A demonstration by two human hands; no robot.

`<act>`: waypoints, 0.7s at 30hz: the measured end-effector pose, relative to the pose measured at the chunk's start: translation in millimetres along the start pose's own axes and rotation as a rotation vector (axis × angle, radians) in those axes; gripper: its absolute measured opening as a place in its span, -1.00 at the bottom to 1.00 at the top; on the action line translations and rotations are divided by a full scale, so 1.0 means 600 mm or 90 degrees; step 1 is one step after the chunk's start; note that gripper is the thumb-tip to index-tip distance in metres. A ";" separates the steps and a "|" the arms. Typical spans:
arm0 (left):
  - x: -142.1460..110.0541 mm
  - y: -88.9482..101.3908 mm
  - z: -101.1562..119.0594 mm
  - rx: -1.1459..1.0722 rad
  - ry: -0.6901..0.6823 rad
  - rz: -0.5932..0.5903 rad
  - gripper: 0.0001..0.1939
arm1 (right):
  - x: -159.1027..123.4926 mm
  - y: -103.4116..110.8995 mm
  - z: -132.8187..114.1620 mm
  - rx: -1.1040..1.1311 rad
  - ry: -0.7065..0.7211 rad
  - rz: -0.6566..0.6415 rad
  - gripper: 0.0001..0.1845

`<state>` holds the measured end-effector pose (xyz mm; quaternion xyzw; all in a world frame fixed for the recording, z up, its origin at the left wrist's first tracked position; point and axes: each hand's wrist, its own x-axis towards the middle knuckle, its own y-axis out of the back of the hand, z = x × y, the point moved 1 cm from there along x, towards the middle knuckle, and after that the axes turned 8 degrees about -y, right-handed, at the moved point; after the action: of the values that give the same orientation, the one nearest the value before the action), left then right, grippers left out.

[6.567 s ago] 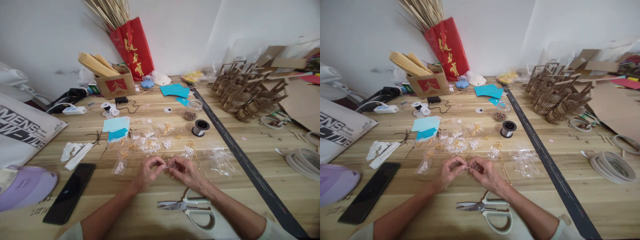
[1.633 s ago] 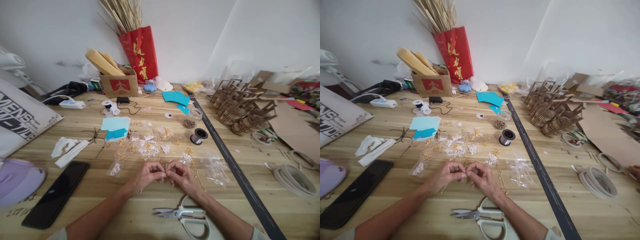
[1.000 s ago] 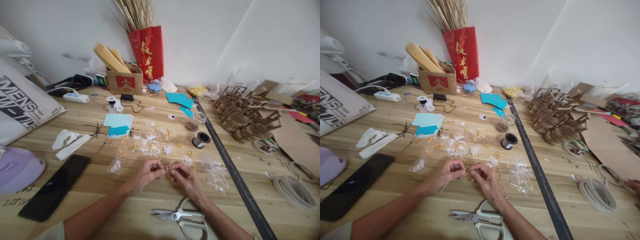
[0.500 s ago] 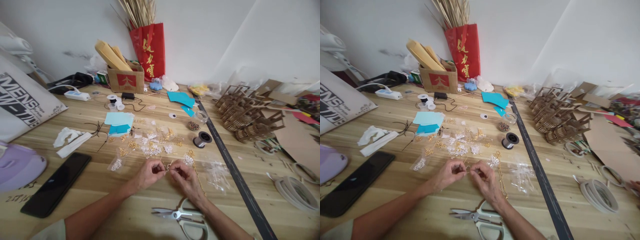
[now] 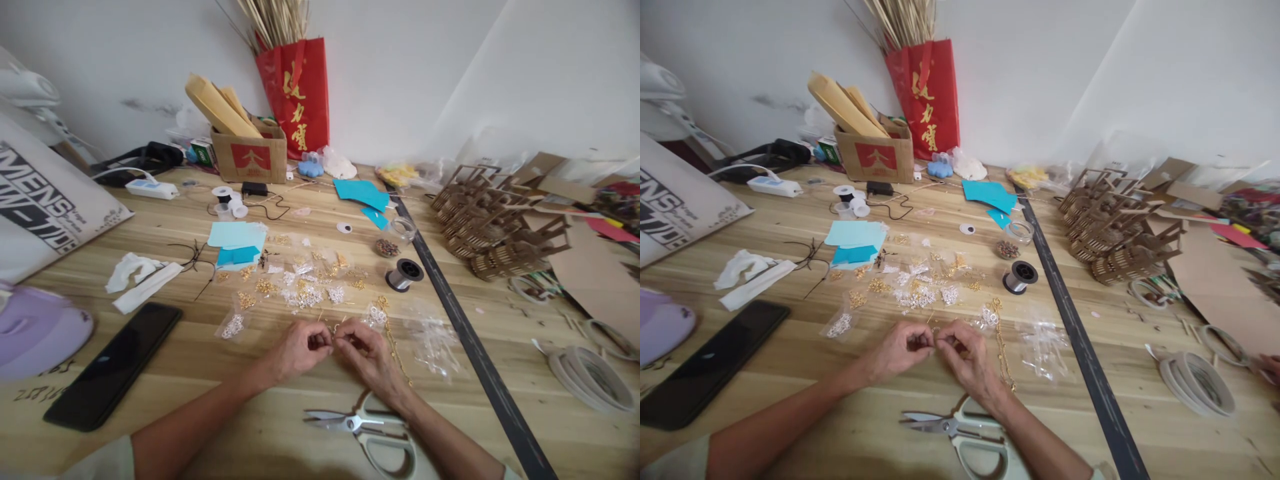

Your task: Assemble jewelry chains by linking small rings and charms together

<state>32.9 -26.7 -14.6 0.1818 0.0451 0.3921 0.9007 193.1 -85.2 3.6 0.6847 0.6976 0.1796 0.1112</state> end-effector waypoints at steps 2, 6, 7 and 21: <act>-0.001 0.000 0.001 0.013 0.000 -0.003 -0.93 | 0.000 0.001 -0.003 0.004 -0.011 -0.010 -0.86; 0.000 0.001 0.008 0.025 0.010 -0.016 -0.94 | -0.001 -0.001 0.004 0.069 -0.066 -0.039 -0.82; 0.000 0.001 0.009 0.025 0.013 -0.019 -0.94 | -0.001 -0.002 0.007 0.095 -0.087 -0.048 -0.81; -0.001 -0.002 -0.004 -0.043 0.003 -0.048 -0.89 | 0.000 -0.006 0.021 0.238 -0.214 -0.102 -0.65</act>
<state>32.8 -27.3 -17.4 0.1483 0.0406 0.3597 0.9203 194.6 -84.0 -9.4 0.6562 0.7423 -0.0785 0.1110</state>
